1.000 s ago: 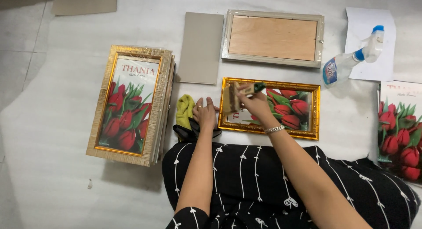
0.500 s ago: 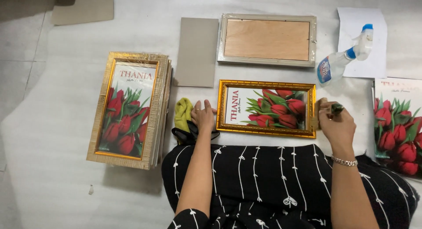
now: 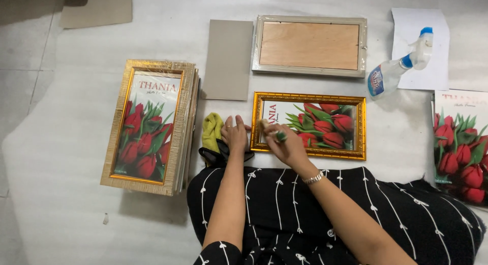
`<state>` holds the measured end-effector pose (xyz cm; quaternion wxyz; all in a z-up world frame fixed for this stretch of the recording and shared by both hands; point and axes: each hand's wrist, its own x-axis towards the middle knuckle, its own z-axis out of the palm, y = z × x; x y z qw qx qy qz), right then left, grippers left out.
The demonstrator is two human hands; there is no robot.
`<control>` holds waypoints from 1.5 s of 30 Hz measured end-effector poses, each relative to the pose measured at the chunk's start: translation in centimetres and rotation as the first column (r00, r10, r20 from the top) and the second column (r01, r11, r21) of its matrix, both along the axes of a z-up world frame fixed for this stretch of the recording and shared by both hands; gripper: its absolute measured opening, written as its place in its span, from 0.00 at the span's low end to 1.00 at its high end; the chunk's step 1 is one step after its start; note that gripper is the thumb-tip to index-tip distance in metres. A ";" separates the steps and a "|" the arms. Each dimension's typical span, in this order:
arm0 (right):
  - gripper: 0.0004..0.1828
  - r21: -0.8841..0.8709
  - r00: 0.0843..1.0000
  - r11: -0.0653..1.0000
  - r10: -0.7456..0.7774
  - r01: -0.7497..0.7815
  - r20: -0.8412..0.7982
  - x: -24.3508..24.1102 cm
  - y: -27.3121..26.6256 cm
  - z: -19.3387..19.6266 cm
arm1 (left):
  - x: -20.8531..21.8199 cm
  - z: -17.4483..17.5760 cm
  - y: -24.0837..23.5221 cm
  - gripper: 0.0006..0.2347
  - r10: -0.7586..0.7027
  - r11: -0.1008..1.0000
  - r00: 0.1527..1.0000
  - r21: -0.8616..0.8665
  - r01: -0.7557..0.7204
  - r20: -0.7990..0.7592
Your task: Cleaning and dusting picture frames using a brush, spray cleaner, and cloth
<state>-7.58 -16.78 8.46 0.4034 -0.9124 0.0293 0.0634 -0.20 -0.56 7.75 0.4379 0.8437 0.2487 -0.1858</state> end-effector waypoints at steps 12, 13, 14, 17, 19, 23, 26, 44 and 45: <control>0.15 0.392 0.972 0.889 -0.214 0.235 -0.097 -1.5 -7.8 -0.7 | 0.5 -4.7 0.9 0.33 -0.115 0.989 0.993 0.090 0.115 -0.007; 0.15 0.393 0.972 0.889 -0.217 0.237 -0.095 -2.1 -9.7 -0.5 | 0.5 -4.7 0.9 0.33 -0.118 0.989 0.993 0.091 0.118 -0.006; 0.16 0.379 0.963 0.885 -0.253 0.271 -0.098 -2.7 -11.5 -0.3 | 0.6 -4.7 0.9 0.33 -0.112 0.988 0.994 0.103 0.112 -0.011; 0.16 0.307 0.925 0.874 -0.338 0.377 -0.176 -4.9 -15.1 3.4 | 0.4 -4.0 0.9 0.33 -0.113 0.987 0.993 0.115 0.114 -0.021; 0.15 0.243 0.888 0.863 -0.386 0.443 -0.251 -6.1 -17.9 4.5 | 0.3 -3.7 0.9 0.33 -0.117 0.986 0.993 0.115 0.120 -0.029; 0.13 -0.002 0.861 0.864 -0.502 0.504 -0.081 -6.8 -21.9 5.9 | 0.5 -5.2 0.9 0.37 -0.135 0.982 0.991 0.133 0.135 -0.002; 0.13 0.001 0.885 0.886 -0.463 0.464 -0.043 -5.8 -21.4 9.9 | 0.8 -5.1 0.8 0.40 -0.150 0.978 0.989 0.151 0.146 0.018; 0.13 0.341 0.922 0.936 0.051 0.091 -0.385 0.9 -22.1 6.0 | 0.4 -4.7 1.0 0.32 -0.124 0.983 0.992 0.135 0.124 -0.007; 0.17 0.451 0.823 0.887 0.183 0.097 -0.538 1.0 -21.2 7.0 | 0.4 -5.0 1.0 0.32 -0.122 0.983 0.992 0.135 0.122 -0.004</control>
